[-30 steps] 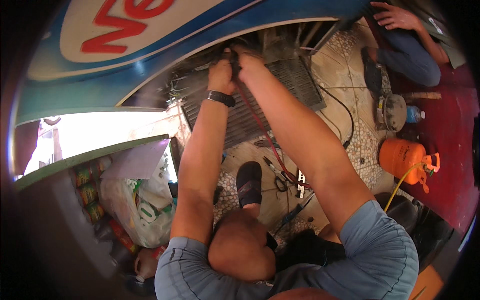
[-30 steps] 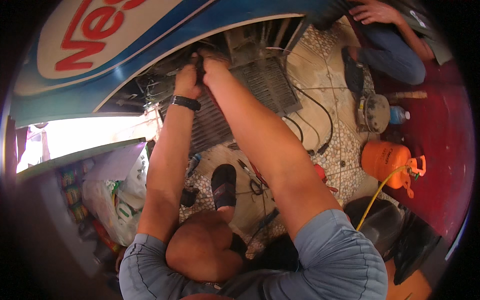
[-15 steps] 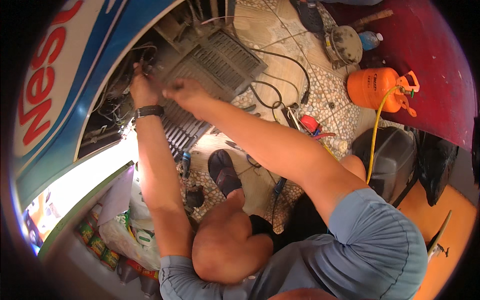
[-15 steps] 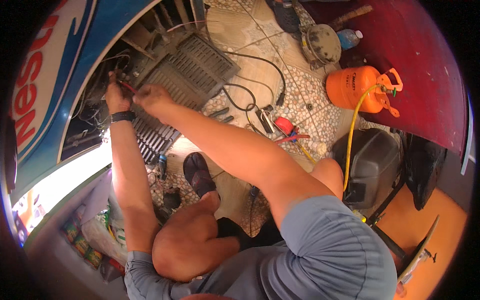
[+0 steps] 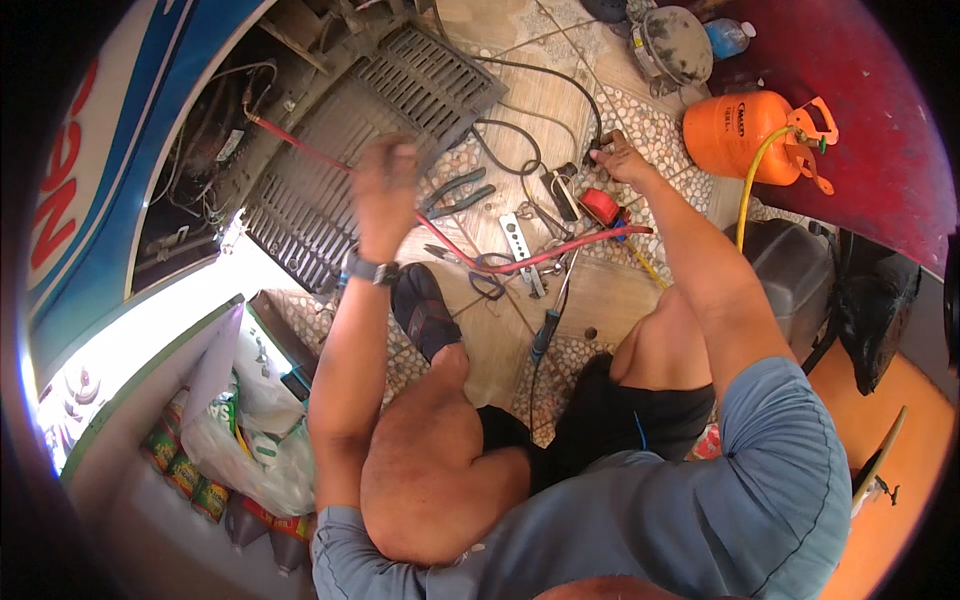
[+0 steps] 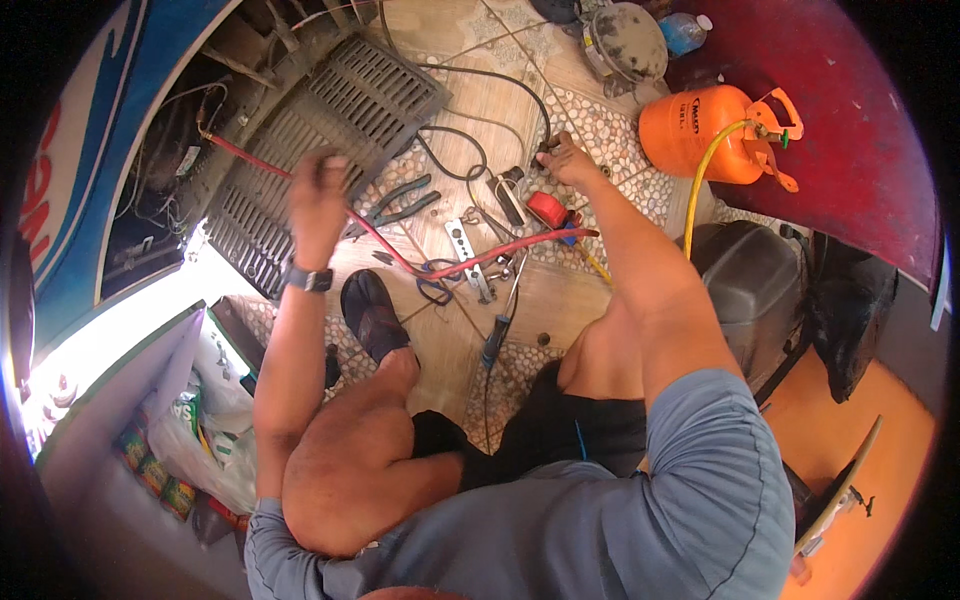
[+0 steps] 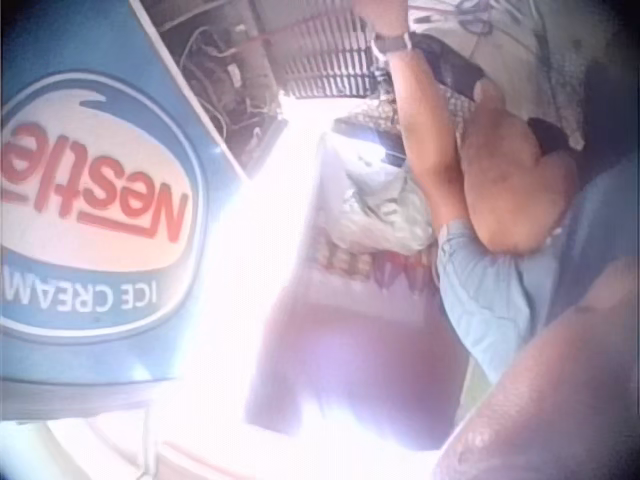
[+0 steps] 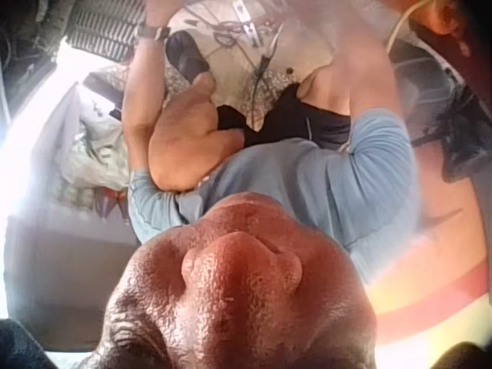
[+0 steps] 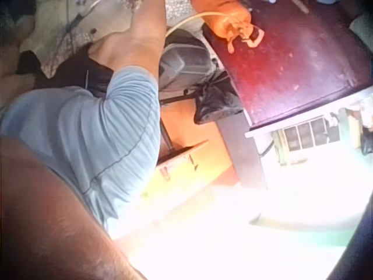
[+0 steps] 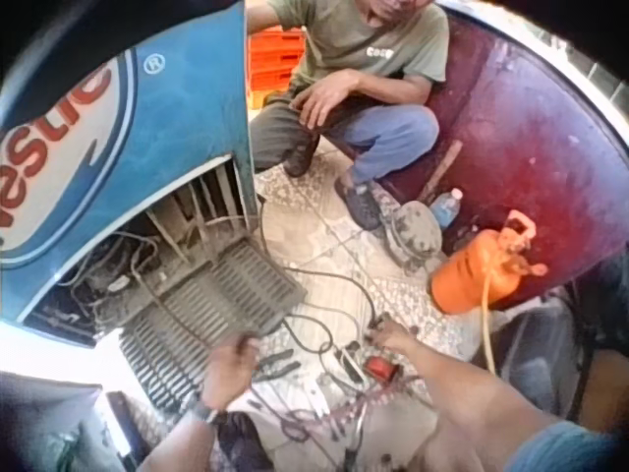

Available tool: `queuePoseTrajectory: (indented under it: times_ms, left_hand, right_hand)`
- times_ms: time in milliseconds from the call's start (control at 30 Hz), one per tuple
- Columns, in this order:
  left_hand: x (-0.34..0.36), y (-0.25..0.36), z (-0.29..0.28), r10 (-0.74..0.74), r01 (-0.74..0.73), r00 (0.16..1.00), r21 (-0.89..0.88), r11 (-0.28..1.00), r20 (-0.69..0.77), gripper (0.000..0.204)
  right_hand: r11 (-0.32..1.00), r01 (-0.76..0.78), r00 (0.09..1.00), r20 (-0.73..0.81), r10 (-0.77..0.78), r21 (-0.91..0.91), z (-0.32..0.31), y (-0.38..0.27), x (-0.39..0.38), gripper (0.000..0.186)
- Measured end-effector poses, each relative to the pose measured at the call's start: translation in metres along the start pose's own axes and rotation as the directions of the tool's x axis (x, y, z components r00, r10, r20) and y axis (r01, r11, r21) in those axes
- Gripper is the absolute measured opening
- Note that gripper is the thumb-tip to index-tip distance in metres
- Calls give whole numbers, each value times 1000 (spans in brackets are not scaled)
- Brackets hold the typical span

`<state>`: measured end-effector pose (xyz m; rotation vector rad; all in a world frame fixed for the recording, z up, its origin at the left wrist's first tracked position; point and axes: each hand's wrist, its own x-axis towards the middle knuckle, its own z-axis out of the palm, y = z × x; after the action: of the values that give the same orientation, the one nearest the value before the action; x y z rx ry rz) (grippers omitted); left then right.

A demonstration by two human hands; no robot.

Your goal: The person performs maintenance on an ice cream freezer by manipulating internal wires and components using pliers and a screwdriver, while connecting pressure gauges and a refrigerant tank.

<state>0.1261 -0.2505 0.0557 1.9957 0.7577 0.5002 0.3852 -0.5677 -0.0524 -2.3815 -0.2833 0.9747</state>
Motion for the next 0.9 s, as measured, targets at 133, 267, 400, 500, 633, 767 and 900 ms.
queuePoseTrajectory:
  times_ms: [133, 267, 400, 500, 633, 767, 900]
  left_hand:
    - [-15, 37, 36, 19, 27, 831, -74, 997, 556, 22]
    - [-18, 37, 64, -32, 86, 764, -53, 995, 644, 28]
    - [-18, 5, 132, 353, -550, 622, 69, 832, 699, 49]
    - [-17, -11, 165, 404, -760, 466, 121, 639, 787, 58]
    - [-20, -22, 188, 368, -834, 336, 92, 544, 867, 72]
    - [-13, -12, 207, 343, -785, 363, 86, 613, 866, 46]
    - [-8, -23, 218, 521, -841, 425, 110, 530, 740, 37]
  right_hand:
    - [990, -9, 999, -48, 2, -140, 26, 2, -10, 88]
    - [980, -156, 986, 33, 161, -127, 28, -8, -37, 87]
    - [977, -75, 954, 273, 128, -197, 21, 7, -44, 75]
    - [975, 2, 924, 372, 83, -221, 19, -6, -55, 57]
    - [905, 182, 880, 475, 25, -384, 25, -8, -68, 40]
    - [996, -50, 997, 54, 55, -77, 21, 13, -35, 51]
    - [999, -40, 923, -385, 24, -33, 28, 4, 0, 64]
